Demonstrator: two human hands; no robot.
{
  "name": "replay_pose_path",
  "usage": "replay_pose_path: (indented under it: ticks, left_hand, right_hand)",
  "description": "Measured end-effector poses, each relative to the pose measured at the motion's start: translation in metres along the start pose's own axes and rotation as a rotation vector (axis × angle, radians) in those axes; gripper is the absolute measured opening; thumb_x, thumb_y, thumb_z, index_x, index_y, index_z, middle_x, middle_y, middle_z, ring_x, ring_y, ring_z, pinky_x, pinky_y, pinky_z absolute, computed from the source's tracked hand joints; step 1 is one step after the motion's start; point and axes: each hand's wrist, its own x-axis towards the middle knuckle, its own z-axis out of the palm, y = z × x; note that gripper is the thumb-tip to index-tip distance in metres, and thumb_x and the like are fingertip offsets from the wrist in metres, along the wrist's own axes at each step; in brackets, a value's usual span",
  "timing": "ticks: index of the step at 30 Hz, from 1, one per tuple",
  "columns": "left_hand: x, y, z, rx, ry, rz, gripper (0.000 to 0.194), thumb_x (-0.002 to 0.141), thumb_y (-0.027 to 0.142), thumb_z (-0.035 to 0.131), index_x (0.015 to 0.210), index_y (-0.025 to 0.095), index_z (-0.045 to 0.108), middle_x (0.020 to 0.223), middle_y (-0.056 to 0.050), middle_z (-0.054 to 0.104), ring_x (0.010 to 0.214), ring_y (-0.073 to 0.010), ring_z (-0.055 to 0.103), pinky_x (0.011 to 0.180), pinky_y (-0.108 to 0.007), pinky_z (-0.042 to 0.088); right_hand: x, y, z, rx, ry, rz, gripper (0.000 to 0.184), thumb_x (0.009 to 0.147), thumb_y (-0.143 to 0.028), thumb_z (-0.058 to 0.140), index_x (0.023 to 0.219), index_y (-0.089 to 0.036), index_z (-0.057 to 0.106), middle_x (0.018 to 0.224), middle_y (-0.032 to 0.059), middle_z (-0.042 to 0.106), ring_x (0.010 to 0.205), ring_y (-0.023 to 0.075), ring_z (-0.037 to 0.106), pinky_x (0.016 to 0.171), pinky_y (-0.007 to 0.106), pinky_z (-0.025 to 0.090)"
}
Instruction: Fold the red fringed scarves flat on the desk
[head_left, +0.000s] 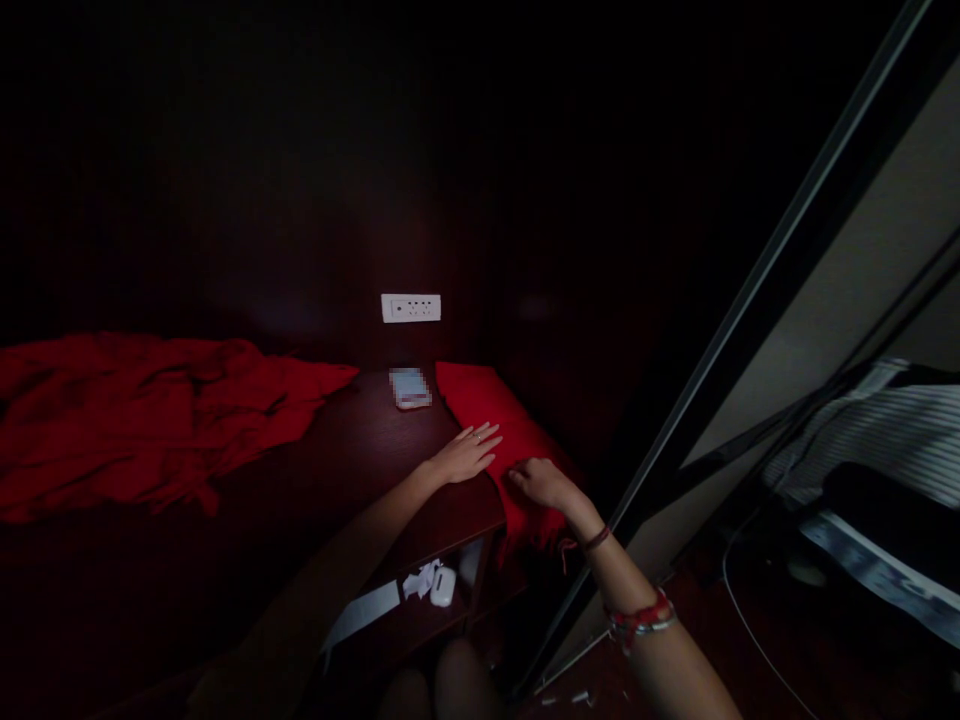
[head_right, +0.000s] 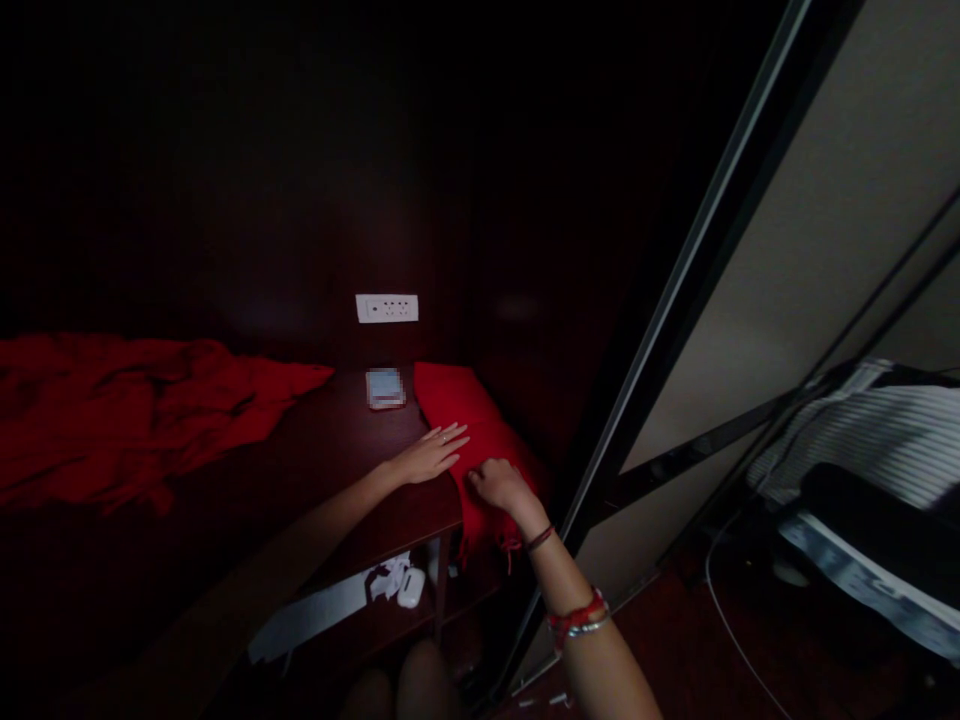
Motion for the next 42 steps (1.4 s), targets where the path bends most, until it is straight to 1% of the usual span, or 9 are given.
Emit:
replay_pose_path:
  ticks: [2,5,11,21,27,30,32,37,42]
  left_hand:
    - [0.002,-0.002,0.003,0.008,-0.091,-0.048,0.045,0.085,0.037,0.022,0.126,0.02,0.025,0.133,-0.005,0.021,0.122,-0.0182,0.014,0.098,-0.039,0.012]
    - [0.006,-0.004,0.006,0.005,-0.19,-0.071,0.047,0.084,0.04,0.02,0.127,0.021,0.021,0.134,-0.006,0.018,0.122,-0.0189,0.012,0.097,-0.041,0.011]
    - [0.007,-0.006,0.006,0.009,-0.226,-0.064,0.049,0.084,0.041,0.018,0.128,0.019,0.018,0.135,-0.007,0.013,0.123,-0.0176,0.008,0.098,-0.039,0.009]
    - [-0.011,-0.005,0.001,-0.039,-0.136,-0.06,0.047,0.084,0.043,0.021,0.127,0.023,0.022,0.134,-0.004,0.017,0.122,-0.0176,0.011,0.097,-0.039,0.01]
    - [-0.037,-0.011,-0.012,-0.108,-0.113,-0.059,0.049,0.081,0.047,0.027,0.126,0.028,0.024,0.135,-0.003,0.013,0.123,-0.0194,0.006,0.097,-0.041,0.012]
    - [-0.065,-0.027,-0.02,-0.102,-0.079,-0.117,0.048,0.082,0.046,0.026,0.126,0.028,0.023,0.136,-0.003,0.007,0.123,-0.0208,0.004,0.097,-0.041,0.013]
    - [-0.091,-0.044,-0.027,-0.065,-0.033,-0.201,0.047,0.083,0.044,0.025,0.126,0.027,0.023,0.136,-0.003,0.007,0.123,-0.0207,0.004,0.097,-0.04,0.013]
    - [-0.164,-0.085,-0.05,0.152,0.196,-0.436,0.043,0.084,0.037,0.027,0.124,0.023,0.028,0.136,-0.003,0.012,0.123,-0.0188,0.004,0.098,-0.039,0.014]
    - [-0.211,-0.099,-0.069,0.365,0.356,-0.653,0.038,0.082,0.029,0.031,0.117,0.018,0.04,0.133,-0.007,0.022,0.123,-0.0195,0.009,0.098,-0.039,0.016]
  right_hand:
    - [0.022,0.007,-0.003,-0.037,0.156,0.062,0.037,0.082,-0.03,0.028,0.097,-0.012,0.057,0.098,0.0138,0.057,0.093,0.0198,0.051,0.077,0.028,0.035]
    - [0.054,0.021,0.005,-0.066,0.319,-0.023,0.041,0.082,-0.03,0.03,0.116,-0.01,0.043,0.121,0.0122,0.041,0.113,0.0184,0.034,0.09,0.027,0.026]
    - [0.083,0.04,0.025,-0.045,0.175,0.017,0.055,0.082,-0.039,0.02,0.126,-0.007,0.026,0.132,0.0109,0.023,0.121,0.0183,0.017,0.097,0.031,0.013]
    - [0.083,0.039,0.023,-0.129,0.313,0.004,0.056,0.08,-0.042,0.028,0.119,-0.002,0.035,0.124,0.0173,0.033,0.115,0.021,0.027,0.094,0.028,0.017]
    - [0.075,0.027,0.009,-0.156,0.307,0.093,0.041,0.081,-0.034,0.032,0.101,-0.004,0.05,0.106,0.0167,0.047,0.097,0.0192,0.043,0.082,0.025,0.029]
    - [0.069,0.004,0.0,-0.197,0.474,0.093,0.031,0.081,-0.026,0.029,0.093,-0.009,0.053,0.097,0.0139,0.05,0.092,0.0183,0.045,0.078,0.025,0.031]
    - [0.07,-0.021,-0.003,-0.205,0.536,-0.002,0.029,0.081,-0.024,0.028,0.091,-0.012,0.053,0.095,0.0118,0.051,0.091,0.0176,0.045,0.078,0.025,0.031]
    - [0.096,-0.11,0.007,-0.124,0.454,-0.257,0.027,0.081,-0.023,0.029,0.093,-0.015,0.052,0.095,0.0077,0.055,0.082,0.0142,0.051,0.069,0.022,0.035]
    - [0.126,-0.197,0.032,-0.029,0.395,-0.403,0.026,0.081,-0.023,0.03,0.091,-0.016,0.053,0.095,0.0071,0.056,0.084,0.0133,0.052,0.069,0.021,0.035]
